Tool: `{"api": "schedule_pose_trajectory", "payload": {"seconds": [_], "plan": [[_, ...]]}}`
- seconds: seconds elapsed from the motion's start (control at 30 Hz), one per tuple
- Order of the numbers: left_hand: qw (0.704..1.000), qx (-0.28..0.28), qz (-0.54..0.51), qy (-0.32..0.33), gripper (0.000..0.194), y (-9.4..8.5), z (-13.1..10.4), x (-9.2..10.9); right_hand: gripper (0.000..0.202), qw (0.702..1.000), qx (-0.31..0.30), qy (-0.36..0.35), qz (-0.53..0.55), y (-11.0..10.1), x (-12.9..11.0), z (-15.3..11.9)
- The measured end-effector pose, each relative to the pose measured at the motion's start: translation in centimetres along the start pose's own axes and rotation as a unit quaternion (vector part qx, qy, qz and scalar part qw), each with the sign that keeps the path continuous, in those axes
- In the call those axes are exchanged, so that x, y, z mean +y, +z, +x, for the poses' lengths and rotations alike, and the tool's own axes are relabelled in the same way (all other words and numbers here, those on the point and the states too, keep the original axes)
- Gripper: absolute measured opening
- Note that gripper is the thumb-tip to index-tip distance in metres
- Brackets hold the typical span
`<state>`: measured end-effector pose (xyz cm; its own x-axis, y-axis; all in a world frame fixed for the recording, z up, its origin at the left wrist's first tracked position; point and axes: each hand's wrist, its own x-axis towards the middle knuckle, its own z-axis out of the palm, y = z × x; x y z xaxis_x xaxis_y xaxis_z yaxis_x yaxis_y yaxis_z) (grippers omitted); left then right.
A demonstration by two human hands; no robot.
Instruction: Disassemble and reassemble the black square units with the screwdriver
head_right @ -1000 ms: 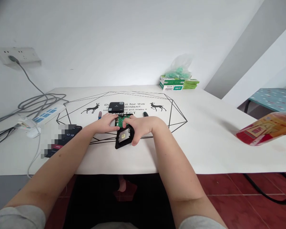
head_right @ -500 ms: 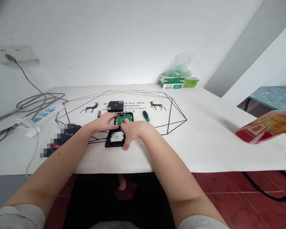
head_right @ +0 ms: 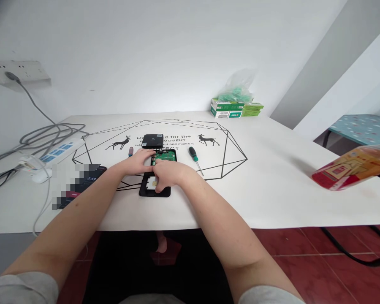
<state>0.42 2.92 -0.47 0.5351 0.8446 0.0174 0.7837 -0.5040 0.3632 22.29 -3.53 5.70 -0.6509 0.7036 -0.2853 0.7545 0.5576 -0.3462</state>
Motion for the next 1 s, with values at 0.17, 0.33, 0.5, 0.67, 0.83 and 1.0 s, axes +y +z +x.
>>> {"api": "schedule_pose_trajectory", "payload": {"seconds": [0.17,0.33,0.5,0.67,0.83,1.0], "plan": [[1.000,-0.001,0.006,0.005,0.093,-0.1,-0.1,0.0,0.025,0.999,-0.026,0.032,-0.021,-0.4,0.2,-0.5],[1.000,-0.005,0.008,0.003,0.094,-0.1,-0.1,0.0,0.046,0.994,-0.065,0.069,-0.045,-1.3,-0.2,-1.3],[1.000,0.000,-0.001,0.008,0.097,0.2,0.0,-0.3,0.051,0.996,-0.054,0.058,-0.035,-1.4,1.1,-1.0],[1.000,0.010,-0.016,-0.001,0.100,0.3,0.2,-0.4,0.022,0.987,0.155,-0.032,0.020,-0.9,3.6,1.4],[0.999,0.013,-0.024,0.016,0.098,0.1,0.3,-0.2,0.014,0.974,0.226,0.011,0.019,0.2,4.5,5.3],[1.000,0.004,-0.023,-0.021,0.115,0.1,0.3,-0.1,0.008,0.980,0.189,0.016,0.051,0.3,5.1,7.6]]}}
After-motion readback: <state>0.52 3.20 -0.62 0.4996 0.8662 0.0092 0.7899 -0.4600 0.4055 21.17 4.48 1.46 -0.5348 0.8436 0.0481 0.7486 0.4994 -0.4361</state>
